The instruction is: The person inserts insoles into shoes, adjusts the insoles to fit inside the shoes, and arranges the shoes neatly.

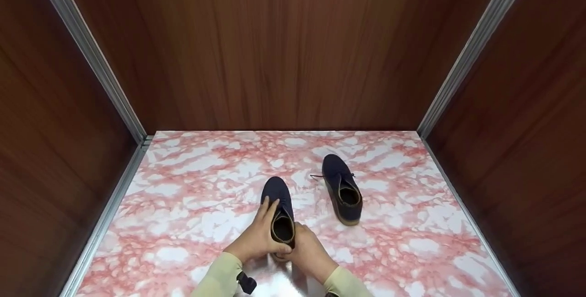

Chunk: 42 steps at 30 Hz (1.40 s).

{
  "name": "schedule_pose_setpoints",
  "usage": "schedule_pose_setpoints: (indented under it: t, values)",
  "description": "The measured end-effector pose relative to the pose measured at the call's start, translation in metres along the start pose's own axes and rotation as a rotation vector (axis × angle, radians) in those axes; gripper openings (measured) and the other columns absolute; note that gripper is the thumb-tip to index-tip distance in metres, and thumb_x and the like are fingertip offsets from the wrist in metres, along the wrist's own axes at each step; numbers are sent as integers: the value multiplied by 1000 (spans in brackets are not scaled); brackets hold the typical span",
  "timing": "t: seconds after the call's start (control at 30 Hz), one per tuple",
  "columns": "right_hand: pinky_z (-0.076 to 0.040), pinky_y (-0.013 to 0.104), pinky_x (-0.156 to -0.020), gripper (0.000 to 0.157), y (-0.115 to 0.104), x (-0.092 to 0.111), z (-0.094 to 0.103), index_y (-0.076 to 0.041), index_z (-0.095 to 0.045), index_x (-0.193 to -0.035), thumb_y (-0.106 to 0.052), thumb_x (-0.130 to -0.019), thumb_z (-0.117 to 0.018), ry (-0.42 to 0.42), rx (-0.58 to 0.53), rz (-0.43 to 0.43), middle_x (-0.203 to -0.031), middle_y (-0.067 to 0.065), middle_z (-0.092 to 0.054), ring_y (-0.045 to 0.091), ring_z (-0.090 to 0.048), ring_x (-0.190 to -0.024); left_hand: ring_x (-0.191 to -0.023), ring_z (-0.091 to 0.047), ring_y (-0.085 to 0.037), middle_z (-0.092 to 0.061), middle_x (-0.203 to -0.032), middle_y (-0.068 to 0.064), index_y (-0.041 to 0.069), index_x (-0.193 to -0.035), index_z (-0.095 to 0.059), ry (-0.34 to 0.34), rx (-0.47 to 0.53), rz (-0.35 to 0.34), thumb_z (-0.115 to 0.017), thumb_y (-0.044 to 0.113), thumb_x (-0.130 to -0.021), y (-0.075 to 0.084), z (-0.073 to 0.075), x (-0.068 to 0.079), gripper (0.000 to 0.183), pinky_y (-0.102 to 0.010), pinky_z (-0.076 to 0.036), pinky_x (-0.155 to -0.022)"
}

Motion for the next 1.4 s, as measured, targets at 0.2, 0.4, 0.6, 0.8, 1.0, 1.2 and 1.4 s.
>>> schedule_pose_setpoints:
  t: [0.2, 0.4, 0.6, 0.8, 1.0, 1.2, 1.4]
  values:
    - [-64, 45, -94, 67, 10, -1, 4, 2, -69, -132, -25, -78, -96, -65, -59, -20, -121, 16, -78, 29, -75, -104, -164, -22, -59, -10, -182, -29, 5, -173, -26, 24, -18, -27, -98, 59, -70, -1, 2, -1, 137, -66, -39, -127]
    - [-64, 37, -82, 65, 41, -5, 52, 0, -71, -132, -33, -82, -95, -78, -85, -134, -121, 16, -79, 27, -77, -98, -165, -23, -57, -11, -183, -26, 7, -173, -28, 12, -17, -24, -97, 60, -73, 1, 3, -3, 132, -65, -43, -124]
    - [-62, 49, -98, 62, 74, -26, 123, -9, -72, -134, -41, -85, -93, 134, -24, -262, -128, 14, -76, 31, -73, -112, -166, -17, -60, -9, -184, -22, 11, -174, -26, 7, -19, -4, -97, 60, -74, 0, 6, -7, 132, -67, -42, -125]
    - [-54, 70, -105, 111, 108, -58, 156, -3, -42, -164, -62, -83, -88, 140, 261, -344, -157, 32, -50, 60, -57, -133, -166, -17, -60, -8, -184, -22, 11, -174, -27, 11, -13, -1, -97, 60, -73, -2, 7, -7, 132, -67, -42, -125]
    - [-55, 69, -105, 128, 139, -81, 147, -3, -17, -174, -68, -84, -81, 17, 252, -474, -162, 39, -42, 61, -59, -134, -166, -22, -55, -9, -183, -24, 9, -172, -29, 15, -2, 9, -99, 57, -71, -5, 3, -5, 132, -65, -41, -126]
    - [-55, 63, -108, 126, 152, -88, 135, 5, -16, -172, -60, -86, -81, -67, 241, -525, -155, 41, -52, 52, -66, -131, -166, -21, -57, -10, -184, -22, 9, -172, -30, 16, 10, 17, -99, 57, -71, -6, -1, -2, 131, -65, -40, -126]
    - [-59, 57, -100, 103, 163, -85, 129, 11, -41, -156, -49, -83, -80, -88, 247, -540, -138, 34, -66, 43, -71, -116, -166, -23, -56, -10, -184, -22, 10, -172, -31, 19, 16, 25, -100, 54, -70, -6, 0, -2, 130, -64, -41, -126]
Point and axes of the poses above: each hand's wrist, its own x-axis away from the middle knuckle, its own z-axis out of the back of the hand, y = z × x, the point moved 8 cm from there along -x, towards the middle knuckle
